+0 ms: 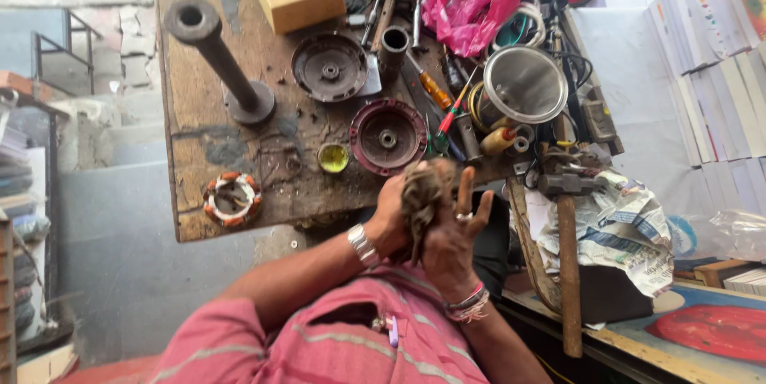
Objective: The person assembles a small electrical motor by inserting a rotor into a red housing, wiping the assembly with a cloth, and tapping it with a hammer to seat the parts. The person also handles a separate brown housing and a small bottle of lubricant.
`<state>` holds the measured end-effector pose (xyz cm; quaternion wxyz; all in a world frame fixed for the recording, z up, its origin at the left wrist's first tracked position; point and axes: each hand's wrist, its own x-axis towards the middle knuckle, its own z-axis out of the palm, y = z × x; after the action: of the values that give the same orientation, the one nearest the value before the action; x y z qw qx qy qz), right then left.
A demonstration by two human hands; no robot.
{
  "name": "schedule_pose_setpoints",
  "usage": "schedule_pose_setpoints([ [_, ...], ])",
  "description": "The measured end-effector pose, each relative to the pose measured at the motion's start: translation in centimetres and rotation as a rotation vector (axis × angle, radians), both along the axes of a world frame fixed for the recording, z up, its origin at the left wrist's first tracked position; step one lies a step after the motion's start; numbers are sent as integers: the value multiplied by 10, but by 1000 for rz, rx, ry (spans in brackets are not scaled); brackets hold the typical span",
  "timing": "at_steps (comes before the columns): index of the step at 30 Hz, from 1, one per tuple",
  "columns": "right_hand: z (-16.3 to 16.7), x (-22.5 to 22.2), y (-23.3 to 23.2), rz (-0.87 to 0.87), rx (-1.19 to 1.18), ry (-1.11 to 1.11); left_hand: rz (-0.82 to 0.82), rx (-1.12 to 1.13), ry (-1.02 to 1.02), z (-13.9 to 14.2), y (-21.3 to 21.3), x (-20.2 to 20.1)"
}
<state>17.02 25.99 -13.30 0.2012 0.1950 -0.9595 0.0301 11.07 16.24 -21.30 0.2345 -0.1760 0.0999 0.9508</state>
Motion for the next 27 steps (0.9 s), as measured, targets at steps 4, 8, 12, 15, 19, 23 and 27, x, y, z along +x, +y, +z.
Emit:
schedule_pose_setpoints([
  [4, 3, -4, 6, 43, -91, -53, -3, -50, 85, 2, -10, -2],
  [8, 18, -11, 8, 122, -370, -68, 27, -109, 24, 28, -29, -30],
  [12, 14, -21, -6, -30, -73, -119, -98, -159, 118, 49, -38, -33],
  [15, 0, -23, -17, -25, 177, -97, -94, -303, 85, 45, -29, -16],
  [19, -3, -18, -6, 188, 219, -13, -7, -266, -91, 25, -23, -8],
  [23, 12, -19, 9, 314, 98, 54, 23, -310, 50, 11, -18, -4],
  [27, 20, -25, 13, 406, -241, -112, 175, -516, 387, 14, -13, -5],
])
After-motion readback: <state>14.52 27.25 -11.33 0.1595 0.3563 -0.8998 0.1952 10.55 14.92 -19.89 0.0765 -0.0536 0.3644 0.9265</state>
